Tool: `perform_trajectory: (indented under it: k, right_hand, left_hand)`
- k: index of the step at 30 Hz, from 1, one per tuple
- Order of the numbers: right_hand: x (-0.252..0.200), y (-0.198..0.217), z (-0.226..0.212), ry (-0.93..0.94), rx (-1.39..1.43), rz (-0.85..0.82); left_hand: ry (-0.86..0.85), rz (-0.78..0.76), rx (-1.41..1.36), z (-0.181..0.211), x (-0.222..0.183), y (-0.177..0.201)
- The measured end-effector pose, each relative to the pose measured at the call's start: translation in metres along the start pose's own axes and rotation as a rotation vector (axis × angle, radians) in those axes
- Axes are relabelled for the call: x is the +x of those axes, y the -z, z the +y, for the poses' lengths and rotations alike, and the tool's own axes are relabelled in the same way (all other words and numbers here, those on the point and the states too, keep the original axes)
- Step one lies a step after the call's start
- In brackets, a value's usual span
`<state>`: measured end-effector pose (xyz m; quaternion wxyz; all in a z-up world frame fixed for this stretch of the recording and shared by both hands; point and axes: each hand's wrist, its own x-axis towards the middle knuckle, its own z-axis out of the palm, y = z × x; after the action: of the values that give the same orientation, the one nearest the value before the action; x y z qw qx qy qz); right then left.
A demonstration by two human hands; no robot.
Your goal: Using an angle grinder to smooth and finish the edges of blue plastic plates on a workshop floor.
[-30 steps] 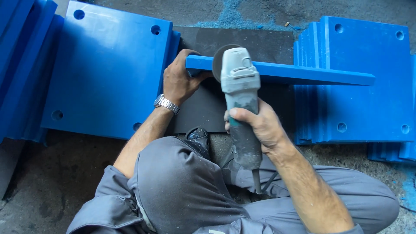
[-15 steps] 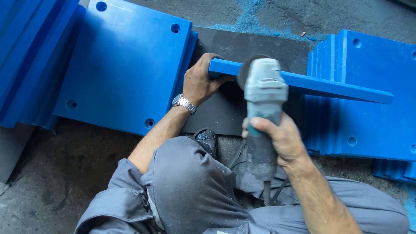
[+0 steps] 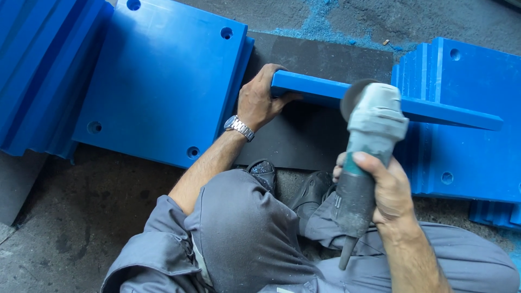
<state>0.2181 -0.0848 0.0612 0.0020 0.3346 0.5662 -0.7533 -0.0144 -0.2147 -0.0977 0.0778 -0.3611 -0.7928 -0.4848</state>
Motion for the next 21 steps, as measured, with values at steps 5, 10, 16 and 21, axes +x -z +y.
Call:
perform_trajectory:
  k: [5,10,16,21]
  right_hand:
    - [-0.011,-0.013,-0.001,0.006,0.209,0.055]
    - [-0.001,-0.057,-0.008,-0.064,0.241,-0.09]
    - [-0.009,-0.052,-0.014,-0.11,0.24,-0.091]
    - [-0.025,0.003,-0.016,-0.094,0.317,0.045]
  left_hand:
    - [-0.017,-0.007,-0.007,0.003,0.0,0.003]
    - [-0.025,-0.015,0.03,0.003,-0.006,0.01]
    - [0.025,-0.06,0.03,0.016,-0.006,0.02]
    - [-0.006,-0.047,0.031,0.014,-0.007,0.019]
